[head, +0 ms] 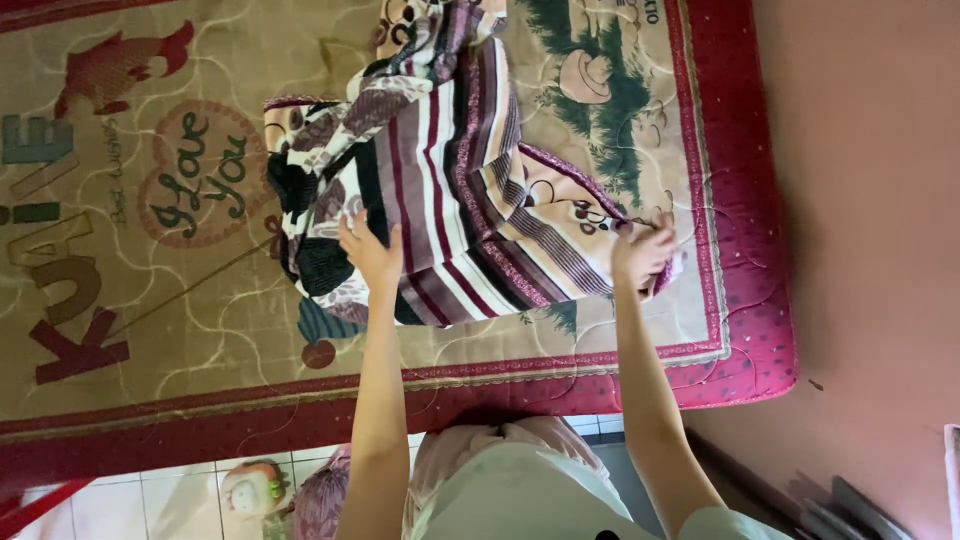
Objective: The person spreads a patterned blanket over a mattress, smoothing and aligning it by hand. They adjust the edges and corners to ensure the blanket lies flat and covers the mattress evenly.
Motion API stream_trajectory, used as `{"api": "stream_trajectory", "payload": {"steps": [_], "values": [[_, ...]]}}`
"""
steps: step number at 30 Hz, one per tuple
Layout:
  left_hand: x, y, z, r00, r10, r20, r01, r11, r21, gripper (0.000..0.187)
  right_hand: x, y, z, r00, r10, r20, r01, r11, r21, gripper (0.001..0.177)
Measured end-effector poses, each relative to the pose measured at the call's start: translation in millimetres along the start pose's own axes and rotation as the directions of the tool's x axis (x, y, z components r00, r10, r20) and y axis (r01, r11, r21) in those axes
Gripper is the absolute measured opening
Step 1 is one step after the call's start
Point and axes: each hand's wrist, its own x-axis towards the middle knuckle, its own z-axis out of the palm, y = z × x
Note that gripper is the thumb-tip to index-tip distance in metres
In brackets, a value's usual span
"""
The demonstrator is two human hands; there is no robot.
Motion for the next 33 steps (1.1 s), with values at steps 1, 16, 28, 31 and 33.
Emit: {"api": "stream_trajectory", "payload": {"steps": [1, 16, 28, 31, 33], "values": [[0, 14, -1, 1.000, 0.000, 0.006, 0.000, 1.000, 0.001, 0.071, -1, 0, 13, 1.000, 0.003, 0.000, -0.003, 1.000, -0.005, 0.090], [38, 1, 54, 0.961, 0.057, 0.272, -0.150, 0.930, 0.334, 0.061, -25, -103, 92, 0.684, -0.374, 0.627, 0.268, 0.927, 0.261, 0.085], [35, -15, 50, 0.981, 0.113, 0.155, -0.135, 0.981, 0.138, 0.012, -29, -95, 110, 0.615, -0.255, 0.746, 0.362, 0.932, 0.020, 0.026], [36, 1, 19, 0.972, 0.236, 0.008, -0.236, 0.969, 0.068, 0.013, -17, -98, 103, 0.675, -0.300, 0.675, 0.275, 0.950, 0.147, 0.043], [39, 12, 3, 0.952, 0.291, -0.097, -0.299, 0.952, -0.073, 0.005, 21, -75, 151, 0.807, -0.293, 0.513, -0.171, 0.716, 0.677, 0.009]]}}
